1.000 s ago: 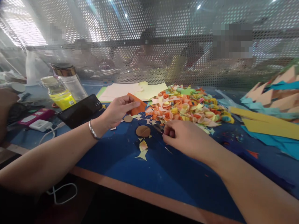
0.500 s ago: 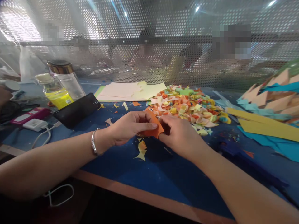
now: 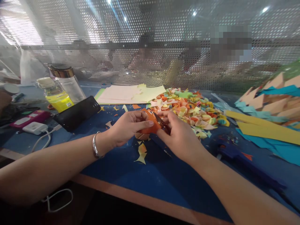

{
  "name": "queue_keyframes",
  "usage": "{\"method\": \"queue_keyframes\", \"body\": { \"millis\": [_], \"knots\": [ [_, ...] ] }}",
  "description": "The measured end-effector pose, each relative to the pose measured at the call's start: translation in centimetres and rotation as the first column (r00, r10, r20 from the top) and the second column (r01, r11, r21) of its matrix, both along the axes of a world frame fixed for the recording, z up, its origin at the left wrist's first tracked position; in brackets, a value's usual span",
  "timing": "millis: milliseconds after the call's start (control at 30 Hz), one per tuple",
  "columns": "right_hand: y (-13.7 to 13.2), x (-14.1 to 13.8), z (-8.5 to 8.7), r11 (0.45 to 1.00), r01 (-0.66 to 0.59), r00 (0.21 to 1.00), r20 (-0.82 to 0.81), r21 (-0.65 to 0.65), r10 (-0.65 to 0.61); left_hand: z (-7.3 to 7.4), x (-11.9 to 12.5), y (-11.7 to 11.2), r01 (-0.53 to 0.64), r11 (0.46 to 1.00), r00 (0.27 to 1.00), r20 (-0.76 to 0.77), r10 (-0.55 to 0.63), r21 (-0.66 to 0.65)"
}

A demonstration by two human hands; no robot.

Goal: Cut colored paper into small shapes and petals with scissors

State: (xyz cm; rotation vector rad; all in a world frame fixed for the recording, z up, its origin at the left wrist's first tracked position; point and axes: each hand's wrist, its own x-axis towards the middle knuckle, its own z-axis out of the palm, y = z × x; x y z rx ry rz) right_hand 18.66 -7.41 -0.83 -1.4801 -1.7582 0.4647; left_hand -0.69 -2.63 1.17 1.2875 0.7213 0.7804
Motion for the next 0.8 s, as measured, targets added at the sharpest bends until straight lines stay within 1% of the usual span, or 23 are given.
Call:
{"method": "queue_keyframes", "body": {
  "millis": [100, 233, 367, 433, 567, 667, 800],
  "knots": [
    [0.0, 0.3, 0.0, 0.999, 0.052, 0.999, 0.006, 0.011, -0.052, 0.2, 0.0, 0.1, -0.029, 1.0, 0.999, 0.039, 0.029, 0.0],
    [-0.4, -0.1, 0.5, 0.994, 0.109, 0.987, -0.117, 0.016, -0.107, 0.4, -0.1, 0.4, -0.073, 0.996, 0.996, 0.053, 0.075, -0.05],
    [-0.8, -0.7, 1.1, 0.995, 0.095, 0.976, -0.197, 0.02, -0.089, 0.2, -0.3, 0.7, -0.063, 0.994, 0.995, 0.074, 0.069, -0.085],
    [-0.9, -0.8, 1.2, 0.996, 0.084, 0.978, -0.195, 0.031, -0.076, 0.2, -0.4, 0.7, -0.076, 0.992, 0.992, 0.091, 0.085, -0.097],
    [-1.1, -0.8, 1.4, 0.996, 0.078, 0.991, -0.114, 0.049, -0.072, 0.4, -0.4, 0.8, -0.092, 0.99, 0.987, 0.124, 0.106, -0.111],
    [-1.2, -0.8, 1.5, 0.998, 0.049, 0.994, -0.097, 0.029, -0.046, 0.6, -0.4, 0.7, -0.101, 0.989, 0.985, 0.129, 0.114, -0.104],
    [-1.4, -1.0, 1.9, 0.999, 0.026, 0.995, -0.099, 0.029, -0.023, 0.6, -0.5, 0.6, -0.079, 0.992, 0.99, 0.108, 0.089, -0.095]
  ]
}}
